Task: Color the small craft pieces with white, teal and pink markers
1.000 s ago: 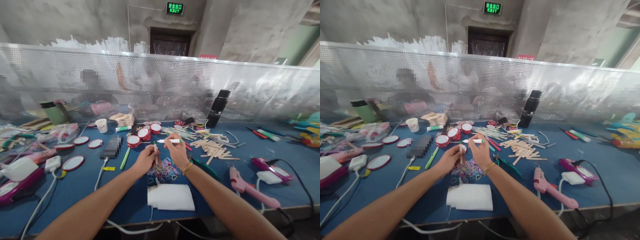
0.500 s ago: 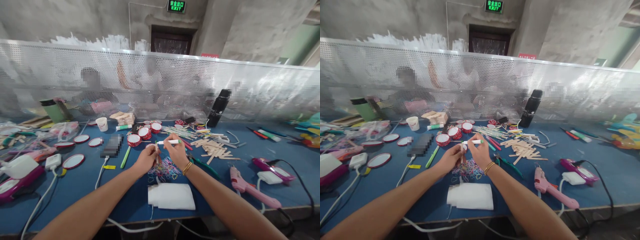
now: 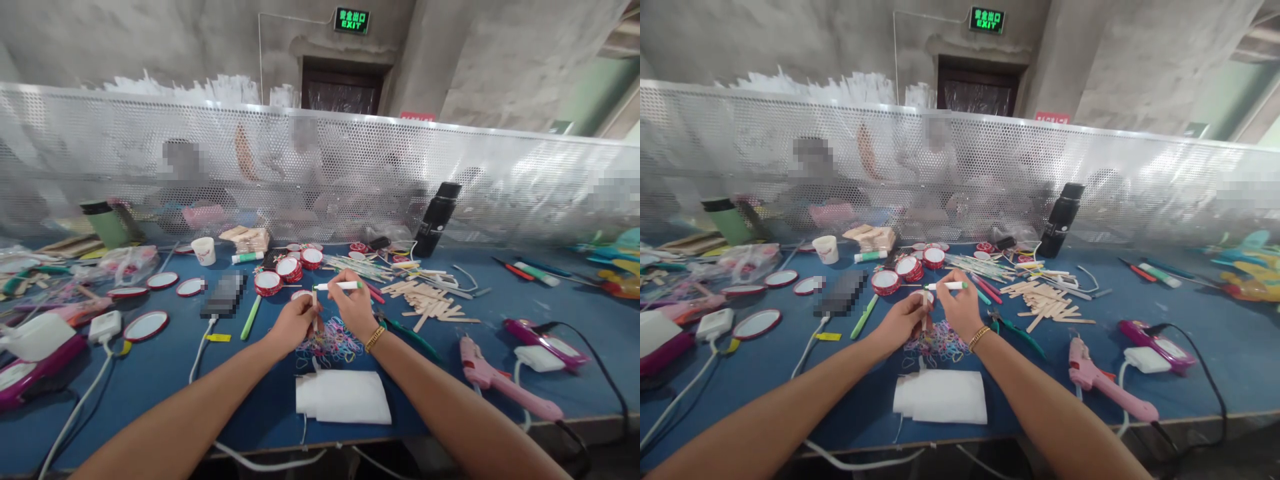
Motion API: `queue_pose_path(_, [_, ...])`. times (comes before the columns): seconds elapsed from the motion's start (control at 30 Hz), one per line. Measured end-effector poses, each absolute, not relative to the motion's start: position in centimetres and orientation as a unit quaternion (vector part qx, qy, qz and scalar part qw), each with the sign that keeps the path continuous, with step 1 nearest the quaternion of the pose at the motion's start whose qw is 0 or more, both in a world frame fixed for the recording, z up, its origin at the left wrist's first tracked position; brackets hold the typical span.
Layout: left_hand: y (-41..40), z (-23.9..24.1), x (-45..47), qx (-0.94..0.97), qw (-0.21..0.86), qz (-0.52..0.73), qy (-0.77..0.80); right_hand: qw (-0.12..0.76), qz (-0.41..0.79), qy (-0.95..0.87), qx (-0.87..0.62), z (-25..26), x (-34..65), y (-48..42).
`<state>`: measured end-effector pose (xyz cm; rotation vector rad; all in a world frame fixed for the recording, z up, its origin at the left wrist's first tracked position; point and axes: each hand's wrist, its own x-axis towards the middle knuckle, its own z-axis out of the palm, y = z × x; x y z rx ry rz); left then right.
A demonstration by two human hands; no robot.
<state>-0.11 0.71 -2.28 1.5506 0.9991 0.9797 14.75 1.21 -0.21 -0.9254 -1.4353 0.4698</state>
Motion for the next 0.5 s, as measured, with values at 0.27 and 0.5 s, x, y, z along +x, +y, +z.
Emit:
queue_pose_path(0.27, [0.88, -2.43, -0.15, 0.638, 0.511, 0.41, 0.405, 0.644, 0.192, -0.615, -0.411, -0.09, 15.05, 1.53])
queue_pose_path(0.5, [0.96, -2.34, -0.29, 0.643, 0.502, 0.415, 0.402, 0.64, 0.201, -0.625, -0.4, -0.21, 14.99, 1.38])
